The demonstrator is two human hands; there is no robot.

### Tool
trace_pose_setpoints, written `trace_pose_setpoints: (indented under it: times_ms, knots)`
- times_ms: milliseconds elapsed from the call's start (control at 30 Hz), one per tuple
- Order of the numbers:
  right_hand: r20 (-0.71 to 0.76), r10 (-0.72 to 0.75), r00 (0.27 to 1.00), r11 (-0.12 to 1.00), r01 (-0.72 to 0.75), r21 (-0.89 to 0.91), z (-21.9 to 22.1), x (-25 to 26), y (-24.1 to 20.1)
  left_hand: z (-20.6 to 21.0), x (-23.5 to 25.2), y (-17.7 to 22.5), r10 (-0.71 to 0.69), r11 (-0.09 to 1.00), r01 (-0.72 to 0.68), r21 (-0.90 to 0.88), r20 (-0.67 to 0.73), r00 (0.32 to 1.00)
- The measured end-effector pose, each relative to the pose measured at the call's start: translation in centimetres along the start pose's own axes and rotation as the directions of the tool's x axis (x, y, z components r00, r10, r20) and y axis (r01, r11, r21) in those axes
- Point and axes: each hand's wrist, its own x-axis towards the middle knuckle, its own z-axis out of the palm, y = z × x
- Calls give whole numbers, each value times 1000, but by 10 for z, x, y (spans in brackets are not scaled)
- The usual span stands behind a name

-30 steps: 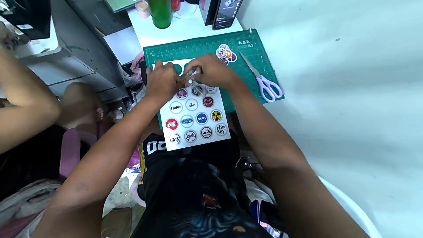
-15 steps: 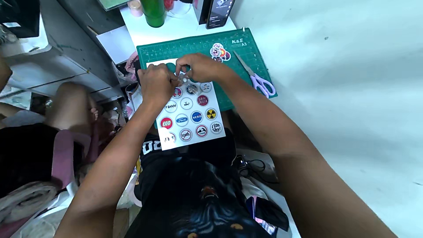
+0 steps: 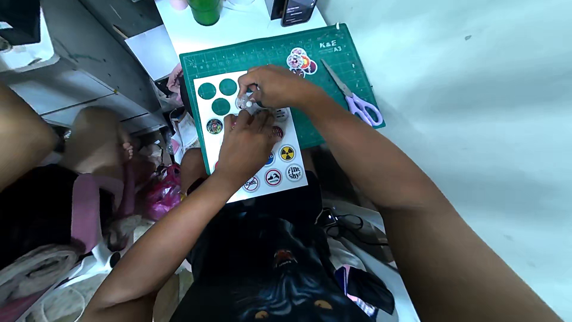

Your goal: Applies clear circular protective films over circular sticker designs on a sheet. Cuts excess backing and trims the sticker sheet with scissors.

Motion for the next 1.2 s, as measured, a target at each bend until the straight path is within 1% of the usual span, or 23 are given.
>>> trace_pose_setpoints:
  times_ms: [67, 167, 367, 567, 667, 933, 1067, 1200]
  knots:
    - [3, -6, 1000, 1000, 6, -12, -1, 0, 0, 4, 0, 2, -47, 997, 45, 57, 28, 999]
    - [12, 0, 1000, 1000, 1, -28, -1, 0, 0, 2, -2, 3, -66, 996, 61, 67, 68, 996]
    - [5, -4, 1000, 1000, 4, -22, 0, -1, -3, -5, -7, -6, -6, 998, -2, 70, 121, 993]
    - [-11, 17, 1000, 1000, -17, -7, 2, -2, 0, -14, -14, -29, 68, 997, -65, -29, 140, 988]
    - [-3, 18, 1000, 1000, -18, -5, 2, -1, 0, -18, -20, -43, 118, 992, -111, -58, 145, 982]
    - [-11, 9, 1000, 1000, -9, 4, 3, -2, 1, -19, -19, -96, 311, 940, -289, -182, 103, 945]
    - [-23, -6, 1000, 1000, 7, 9, 4, -3, 2, -18, -12, -122, 407, 888, -379, -262, 63, 911]
    - [-32, -1, 999, 999, 2, 39, 5, -4, 3, -20, -3, -137, 477, 836, -436, -333, 49, 877]
